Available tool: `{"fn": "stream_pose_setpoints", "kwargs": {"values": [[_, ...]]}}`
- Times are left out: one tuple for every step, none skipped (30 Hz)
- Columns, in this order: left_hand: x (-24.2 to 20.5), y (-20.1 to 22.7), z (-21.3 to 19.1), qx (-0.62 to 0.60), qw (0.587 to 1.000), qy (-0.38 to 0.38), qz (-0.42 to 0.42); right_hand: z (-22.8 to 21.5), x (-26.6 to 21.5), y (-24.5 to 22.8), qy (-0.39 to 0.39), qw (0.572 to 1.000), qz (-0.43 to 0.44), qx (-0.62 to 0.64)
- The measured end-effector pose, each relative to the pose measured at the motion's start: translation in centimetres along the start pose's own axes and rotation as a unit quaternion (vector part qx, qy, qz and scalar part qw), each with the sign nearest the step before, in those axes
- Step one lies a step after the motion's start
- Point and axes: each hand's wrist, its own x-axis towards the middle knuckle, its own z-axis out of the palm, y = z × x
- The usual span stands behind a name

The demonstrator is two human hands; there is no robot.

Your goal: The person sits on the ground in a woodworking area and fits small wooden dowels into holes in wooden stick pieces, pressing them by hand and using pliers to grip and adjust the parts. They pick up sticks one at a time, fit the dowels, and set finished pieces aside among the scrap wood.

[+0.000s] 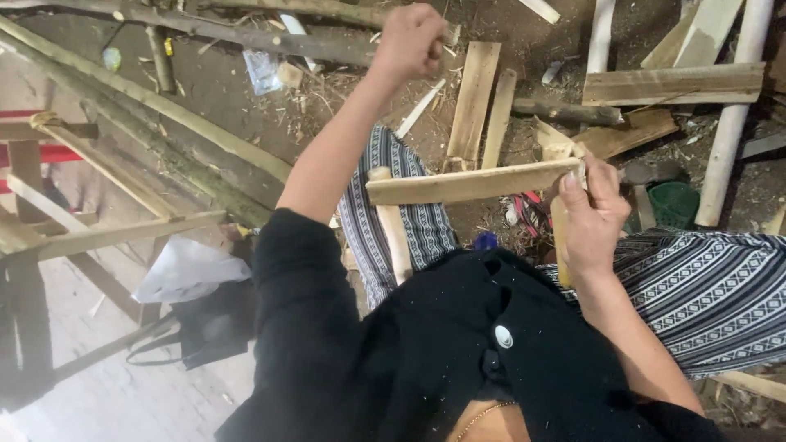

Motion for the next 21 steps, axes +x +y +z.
{"fn": "stream_pose_setpoints", "kwargs": {"values": [[0.9,-0.2,0.9,0.037,0.998,-0.023,-0.042,0.1,0.2,0.3,0.001,1.000,0.011,-0.003],[1.7,-0.4,1.8,0.074,0.993,-0.045,-0.083,0.1,0.3,0.6,0.002,1.000,0.022,-0.006],[2.3,-1.3,2.1,0.073,0.993,-0.049,-0.082,0.1,0.5,0.7,0.005,1.000,0.021,-0.009],[3.0,-2.3,2.4,0.075,0.993,-0.070,-0.066,0.1,0.6,0.8,0.003,1.000,0.019,-0.005],[3.4,-3.4,2.7,0.078,0.991,-0.091,-0.054,0.1,0.5,0.9,0.002,1.000,0.020,-0.001],[3.5,-3.3,2.7,0.078,0.991,-0.096,-0.056,0.0,0.6,0.6,0.005,1.000,0.023,-0.003],[3.6,-3.1,2.5,0.056,0.992,-0.093,-0.060,0.0,0.8,0.4,0.001,1.000,0.018,-0.017],[3.6,-3.0,2.3,0.034,0.993,-0.090,-0.065,0.0,0.9,0.2,-0.002,0.999,0.012,-0.032],[3.7,-2.4,2.3,0.033,0.993,-0.090,-0.063,0.0,1.0,0.3,-0.003,0.999,0.011,-0.032],[3.8,-1.8,2.2,0.033,0.993,-0.076,-0.081,0.0,1.1,0.3,0.000,0.999,0.024,-0.022],[3.6,-1.4,1.9,0.031,0.993,-0.059,-0.101,0.0,1.1,0.4,-0.001,0.999,0.039,-0.011],[3.6,-0.8,1.3,0.029,0.993,-0.057,-0.103,0.0,1.2,0.5,-0.005,0.999,0.041,-0.012],[3.5,-0.4,0.6,-0.040,0.994,-0.028,-0.099,-0.1,1.2,0.7,-0.005,0.999,0.027,-0.017],[3.3,0.1,-0.1,-0.109,0.990,0.000,-0.094,-0.1,1.3,0.8,-0.006,1.000,0.013,-0.023],[3.9,-0.4,-1.4,-0.112,0.989,0.007,-0.095,0.0,1.3,0.5,-0.014,1.000,0.012,-0.022],[4.3,-0.9,-2.8,-0.113,0.991,0.034,-0.065,0.1,1.3,0.2,-0.016,1.000,0.019,0.002],[4.8,-1.4,-4.2,-0.114,0.991,0.062,-0.035,0.2,1.3,-0.1,-0.019,0.999,0.026,0.026],[4.0,-1.3,-5.5,-0.116,0.990,0.069,-0.036,0.1,1.3,0.4,-0.027,0.999,0.025,0.026],[3.1,-1.3,-6.7,-0.141,0.981,0.136,0.015,0.0,1.2,0.9,-0.019,0.997,0.041,0.055],[2.3,-1.3,-8.0,-0.163,0.963,0.203,0.066,-0.1,1.2,1.3,-0.012,0.995,0.058,0.083],[1.5,-2.8,-9.3,-0.165,0.961,0.212,0.064,-0.1,1.3,1.2,-0.022,0.995,0.059,0.083]]}}
